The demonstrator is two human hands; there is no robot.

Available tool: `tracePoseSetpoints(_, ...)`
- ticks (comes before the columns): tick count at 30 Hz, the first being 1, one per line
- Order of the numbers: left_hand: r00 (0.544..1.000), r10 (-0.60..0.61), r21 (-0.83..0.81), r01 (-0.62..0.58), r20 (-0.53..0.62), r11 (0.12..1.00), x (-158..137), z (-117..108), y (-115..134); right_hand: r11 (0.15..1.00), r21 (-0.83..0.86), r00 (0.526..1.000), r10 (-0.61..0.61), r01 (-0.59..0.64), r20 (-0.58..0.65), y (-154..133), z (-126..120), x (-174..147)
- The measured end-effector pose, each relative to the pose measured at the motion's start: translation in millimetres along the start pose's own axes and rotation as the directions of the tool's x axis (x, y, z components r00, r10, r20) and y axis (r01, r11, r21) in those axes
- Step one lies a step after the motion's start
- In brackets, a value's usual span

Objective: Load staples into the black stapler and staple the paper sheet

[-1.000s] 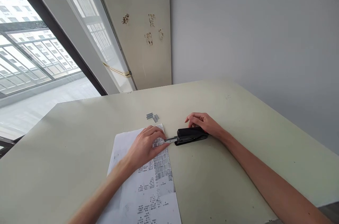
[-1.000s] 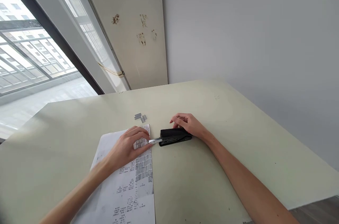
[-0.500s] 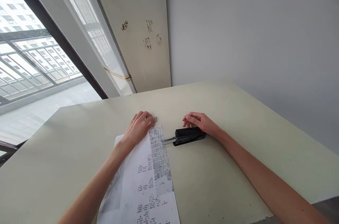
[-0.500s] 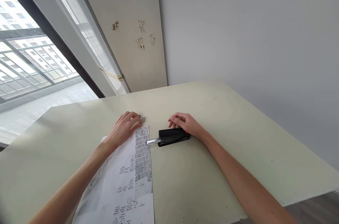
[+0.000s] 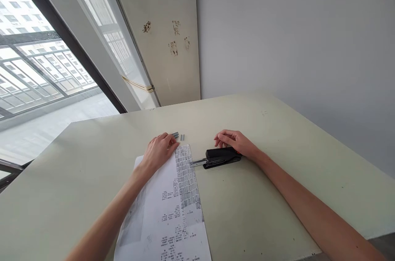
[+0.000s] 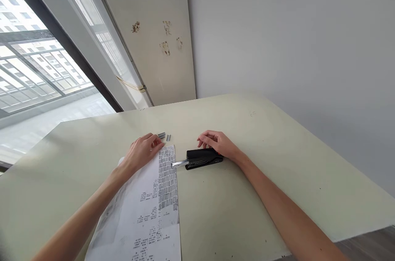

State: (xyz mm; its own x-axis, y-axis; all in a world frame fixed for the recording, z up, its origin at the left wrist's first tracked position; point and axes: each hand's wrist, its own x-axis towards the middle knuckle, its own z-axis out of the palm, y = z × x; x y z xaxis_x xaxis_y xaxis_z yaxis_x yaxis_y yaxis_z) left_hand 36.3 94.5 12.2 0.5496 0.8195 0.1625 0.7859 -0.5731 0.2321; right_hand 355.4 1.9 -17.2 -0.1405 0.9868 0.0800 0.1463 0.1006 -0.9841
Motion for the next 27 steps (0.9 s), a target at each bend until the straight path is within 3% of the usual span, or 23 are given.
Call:
tracePoseSetpoints(10, 0.999, 0.016, 0.028, -0.017, 0.03, 0.999, -15.5, -11.7, -8.5, 0.999, -0.034, 1.0, 0.015, -0.015, -0.01, -1.3, 0.6, -1.8)
tracePoseSetpoints(16, 0.985, -0.154, 0.023, 0.156, -0.076, 0.988, -18.4, -1.8, -12.9, 0.999, -0.035, 0.999, 0.033, -0.032, 0.006, -2.9, 0.4, -4.0)
tracePoseSetpoints(20, 0.983, -0.141, 0.004, 0.142, -0.118, 0.99, -21.0, 0.5, -14.2, 0.998, -0.037, 0.999, 0.04, -0.04, -0.001, -4.4, 0.6, -4.8)
tracePoseSetpoints(24, 0.981, -0.144, -0.202, 0.117, -0.128, 0.972, -35.5, -8.9, 1.6, 0.998, -0.039, 0.999, 0.043, -0.043, -0.003, -5.0, 1.1, -5.1)
tracePoseSetpoints(27, 0.99, -0.144, -0.495, 0.123, -0.005, 0.86, -51.2, -15.9, 24.4, 0.998, -0.044, 0.999, 0.05, -0.05, -0.011, -5.4, 1.9, -5.7)
